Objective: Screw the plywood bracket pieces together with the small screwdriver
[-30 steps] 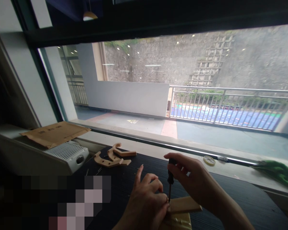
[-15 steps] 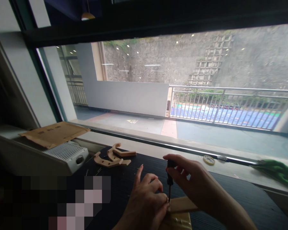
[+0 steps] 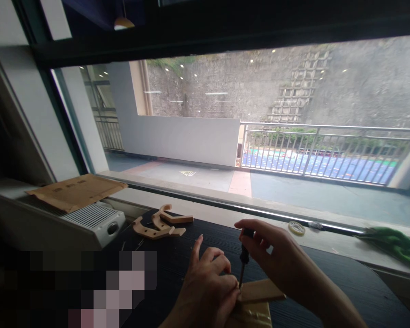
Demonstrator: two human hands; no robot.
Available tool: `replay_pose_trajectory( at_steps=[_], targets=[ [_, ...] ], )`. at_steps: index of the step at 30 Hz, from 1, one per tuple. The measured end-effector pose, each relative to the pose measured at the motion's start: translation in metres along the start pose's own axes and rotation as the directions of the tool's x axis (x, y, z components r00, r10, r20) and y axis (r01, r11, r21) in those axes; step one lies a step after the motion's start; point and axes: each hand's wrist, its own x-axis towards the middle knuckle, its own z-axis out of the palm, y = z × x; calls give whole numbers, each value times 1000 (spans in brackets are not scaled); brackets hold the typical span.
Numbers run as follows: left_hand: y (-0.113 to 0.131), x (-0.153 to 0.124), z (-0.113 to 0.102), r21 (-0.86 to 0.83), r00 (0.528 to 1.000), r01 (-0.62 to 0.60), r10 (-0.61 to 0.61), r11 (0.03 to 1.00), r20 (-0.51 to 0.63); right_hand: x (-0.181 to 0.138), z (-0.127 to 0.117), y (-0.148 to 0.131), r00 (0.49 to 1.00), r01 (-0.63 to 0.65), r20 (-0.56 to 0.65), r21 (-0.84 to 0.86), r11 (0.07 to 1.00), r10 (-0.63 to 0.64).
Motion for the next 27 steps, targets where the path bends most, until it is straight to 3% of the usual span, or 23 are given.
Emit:
replay_pose_trajectory(
  at_steps=[9,17,27],
  targets=[
    [0,2,-1,6,1000,1,-1,1000,-2,5,4,8,999,-18,-38,-13,1000,18],
    [-1,3,-2,-9,1000,18,-18,1000,23,1,-3,7,999,-31,35,44,999,29],
    [-1,2,0,-4,1000,16,-16,1000,24,3,1,4,999,-34,7,24,999,34]
  ],
)
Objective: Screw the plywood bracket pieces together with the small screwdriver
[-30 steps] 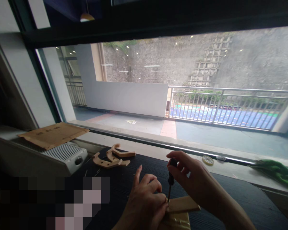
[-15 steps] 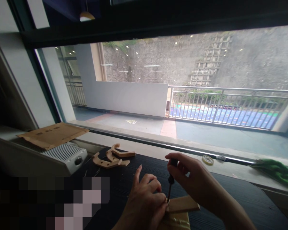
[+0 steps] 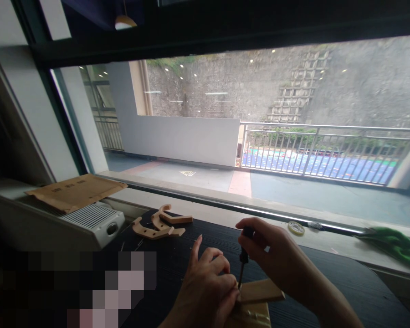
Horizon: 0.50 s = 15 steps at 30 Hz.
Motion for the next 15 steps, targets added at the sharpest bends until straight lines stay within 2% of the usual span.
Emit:
replay_pose_trajectory(
  at_steps=[5,10,15],
  targets=[
    [2,0,-1,0,1000,8,-8,1000,5,-4,-6,-1,998,17,58,90,996,-22],
    [3,-1,-1,0,1000,7,-7,1000,1,-2,-2,5,995,-57,93,184,981,40],
    [2,0,-3,3,1000,-8,8,1000,-10,1,-1,9,993,-112,66,214,970,100]
  ],
)
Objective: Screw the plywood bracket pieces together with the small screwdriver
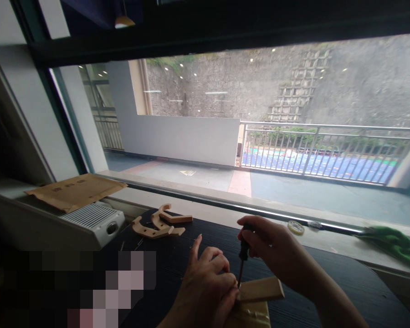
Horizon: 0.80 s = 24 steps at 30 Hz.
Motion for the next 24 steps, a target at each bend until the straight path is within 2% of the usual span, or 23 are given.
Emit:
replay_pose_trajectory(
  at_steps=[6,11,16,19,24],
  targets=[
    [1,1,0,4,1000,6,-6,1000,-3,-2,0,-4,999,47,22,-32,998,-46],
    [1,1,0,4,1000,0,0,1000,-6,0,4,-4,999,37,6,-13,999,-37],
    [1,0,-1,5,1000,8,-8,1000,-1,-1,4,-8,997,75,20,-103,992,-73],
    [2,0,-2,4,1000,12,-12,1000,2,-3,2,-11,995,93,43,-62,994,-90],
    [2,0,-1,9,1000,9,-9,1000,-9,1,6,-6,997,71,3,-18,997,-71]
  ],
)
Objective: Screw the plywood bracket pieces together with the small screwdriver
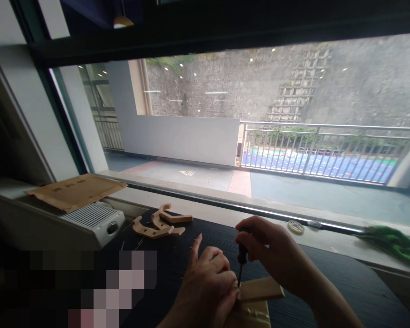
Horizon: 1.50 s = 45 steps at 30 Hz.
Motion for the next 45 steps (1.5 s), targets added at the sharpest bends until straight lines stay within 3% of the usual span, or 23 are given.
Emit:
replay_pose_trajectory(
  at_steps=[5,10,19,22,26,35,41,45],
  targets=[
    [-1,0,0,7,1000,-12,12,1000,-9,2,3,2,999,13,-33,-20,1000,-14],
    [0,0,0,0,1000,-14,14,1000,-15,-2,0,-1,998,65,9,-38,997,-64],
    [0,0,0,-25,1000,7,-7,1000,27,1,1,3,998,33,-45,-36,999,-34],
    [0,0,0,-13,1000,-9,9,1000,-5,0,-2,-2,996,62,-51,-100,993,-67],
    [0,0,0,-6,1000,-19,19,1000,-25,-1,-4,-4,997,63,-38,-52,997,-65],
    [-1,0,1,-33,999,21,-20,999,42,1,-2,2,988,63,-126,-166,984,-84],
    [0,0,-2,-43,997,45,-42,998,70,-2,-4,-4,996,88,-21,-104,991,-90],
    [0,0,-6,-65,994,52,-45,997,101,-1,-5,0,996,73,-50,-131,989,-80]
  ],
)
